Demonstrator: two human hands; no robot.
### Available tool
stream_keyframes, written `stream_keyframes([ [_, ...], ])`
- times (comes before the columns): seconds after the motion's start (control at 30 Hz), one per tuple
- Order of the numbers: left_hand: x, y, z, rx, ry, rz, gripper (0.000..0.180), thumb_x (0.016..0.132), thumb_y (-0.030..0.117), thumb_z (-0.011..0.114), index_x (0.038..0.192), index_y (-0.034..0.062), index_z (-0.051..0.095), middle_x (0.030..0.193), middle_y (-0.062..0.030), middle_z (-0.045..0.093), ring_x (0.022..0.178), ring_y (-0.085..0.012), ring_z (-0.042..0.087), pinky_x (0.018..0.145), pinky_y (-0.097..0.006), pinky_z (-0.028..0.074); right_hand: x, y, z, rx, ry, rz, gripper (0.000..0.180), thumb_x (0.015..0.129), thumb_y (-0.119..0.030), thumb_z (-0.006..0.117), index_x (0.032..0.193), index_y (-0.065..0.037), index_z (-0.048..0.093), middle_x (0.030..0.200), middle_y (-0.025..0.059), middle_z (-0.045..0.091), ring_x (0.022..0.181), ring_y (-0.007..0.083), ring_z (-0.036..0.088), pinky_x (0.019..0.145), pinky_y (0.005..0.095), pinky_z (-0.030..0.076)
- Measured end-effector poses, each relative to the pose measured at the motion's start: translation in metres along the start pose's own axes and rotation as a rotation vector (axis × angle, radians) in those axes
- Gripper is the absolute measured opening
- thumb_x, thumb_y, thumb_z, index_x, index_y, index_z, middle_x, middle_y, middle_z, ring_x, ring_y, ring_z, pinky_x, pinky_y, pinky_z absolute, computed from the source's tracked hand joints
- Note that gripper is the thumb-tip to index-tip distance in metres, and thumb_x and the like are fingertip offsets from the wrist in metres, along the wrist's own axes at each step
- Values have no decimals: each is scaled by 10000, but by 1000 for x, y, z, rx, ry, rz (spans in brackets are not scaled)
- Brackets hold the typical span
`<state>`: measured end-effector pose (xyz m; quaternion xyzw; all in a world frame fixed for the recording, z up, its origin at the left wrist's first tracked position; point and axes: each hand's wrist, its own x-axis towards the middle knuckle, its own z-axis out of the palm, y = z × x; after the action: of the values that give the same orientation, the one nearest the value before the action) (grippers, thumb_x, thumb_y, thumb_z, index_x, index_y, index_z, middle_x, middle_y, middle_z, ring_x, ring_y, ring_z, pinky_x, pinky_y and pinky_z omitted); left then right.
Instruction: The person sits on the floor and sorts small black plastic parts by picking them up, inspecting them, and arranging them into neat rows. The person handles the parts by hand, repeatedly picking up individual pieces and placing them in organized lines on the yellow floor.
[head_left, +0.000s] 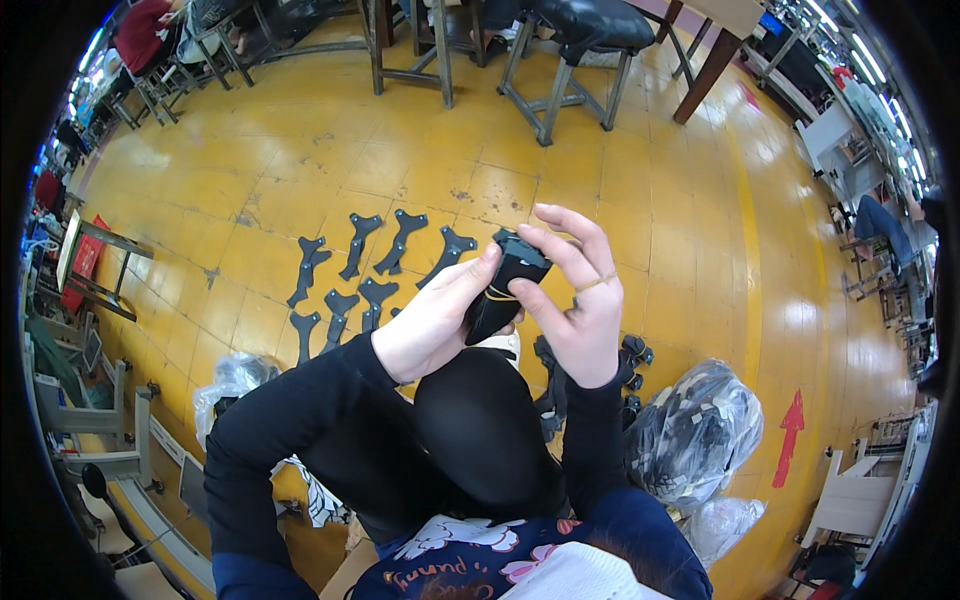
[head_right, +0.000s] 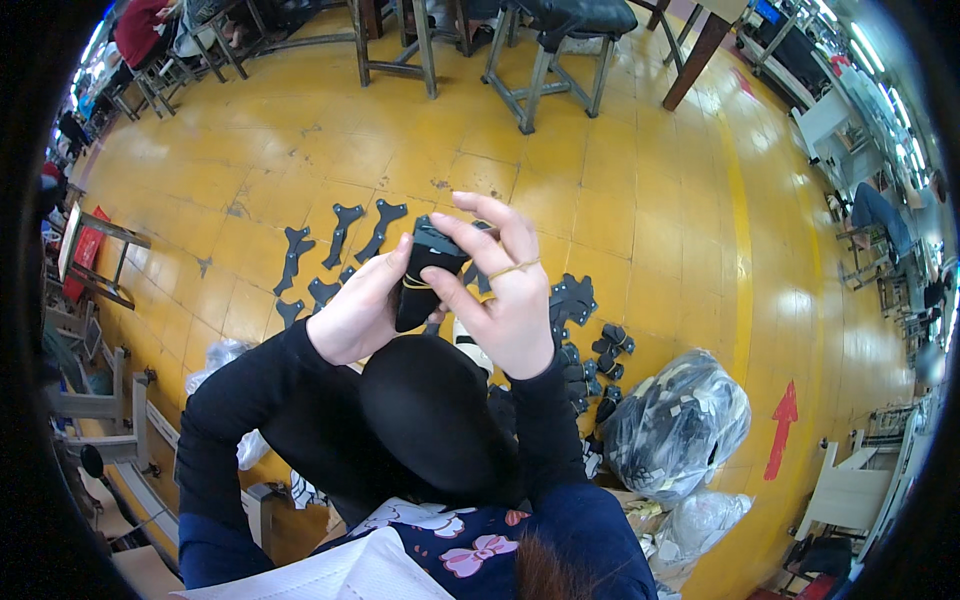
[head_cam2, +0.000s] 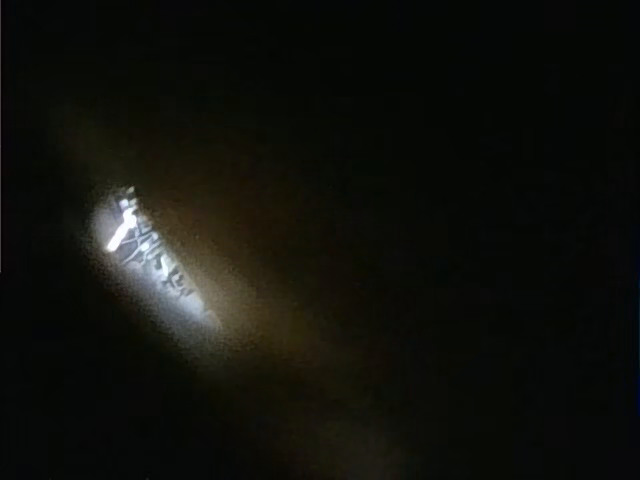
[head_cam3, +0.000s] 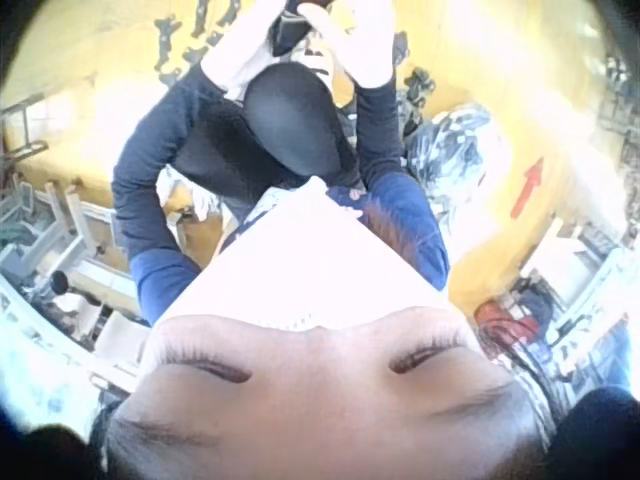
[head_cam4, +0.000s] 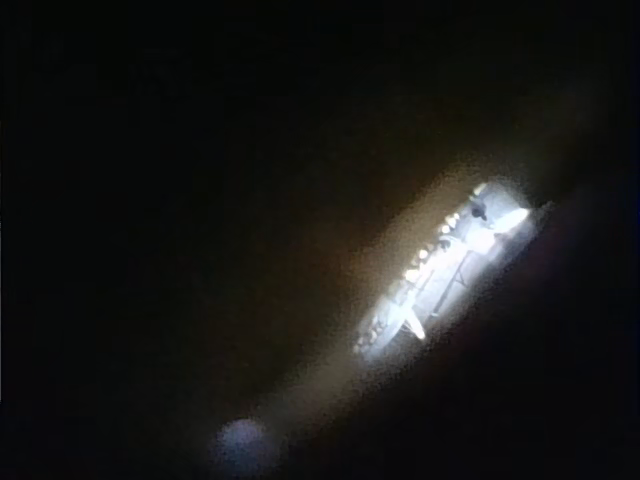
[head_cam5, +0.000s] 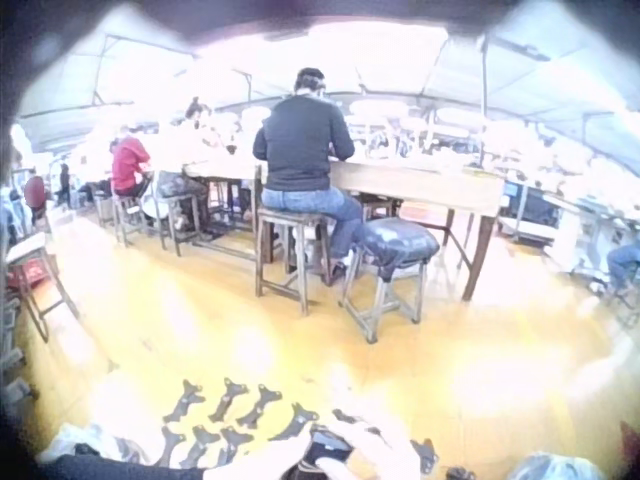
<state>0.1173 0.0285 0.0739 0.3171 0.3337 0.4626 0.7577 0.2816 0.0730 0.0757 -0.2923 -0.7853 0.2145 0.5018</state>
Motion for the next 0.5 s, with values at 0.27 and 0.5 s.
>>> stream_keyframes([
  [0.27,-8,10,0,-80,79,271,554,977,511,317,1210,35,479,1075,-68,574,975,-147,567,864,-302,462,-15,-20,35,-68,304,-311,417,505,101,699,871,-96,734,938,72,570,888,249,562,770,352,499],
  [0.5,-10,18,0,-175,45,308,507,968,501,376,1162,62,537,1000,-52,620,924,-129,593,819,-282,479,-20,-27,38,-67,281,-291,392,545,80,749,893,-100,737,920,67,574,842,242,552,718,325,498],
])
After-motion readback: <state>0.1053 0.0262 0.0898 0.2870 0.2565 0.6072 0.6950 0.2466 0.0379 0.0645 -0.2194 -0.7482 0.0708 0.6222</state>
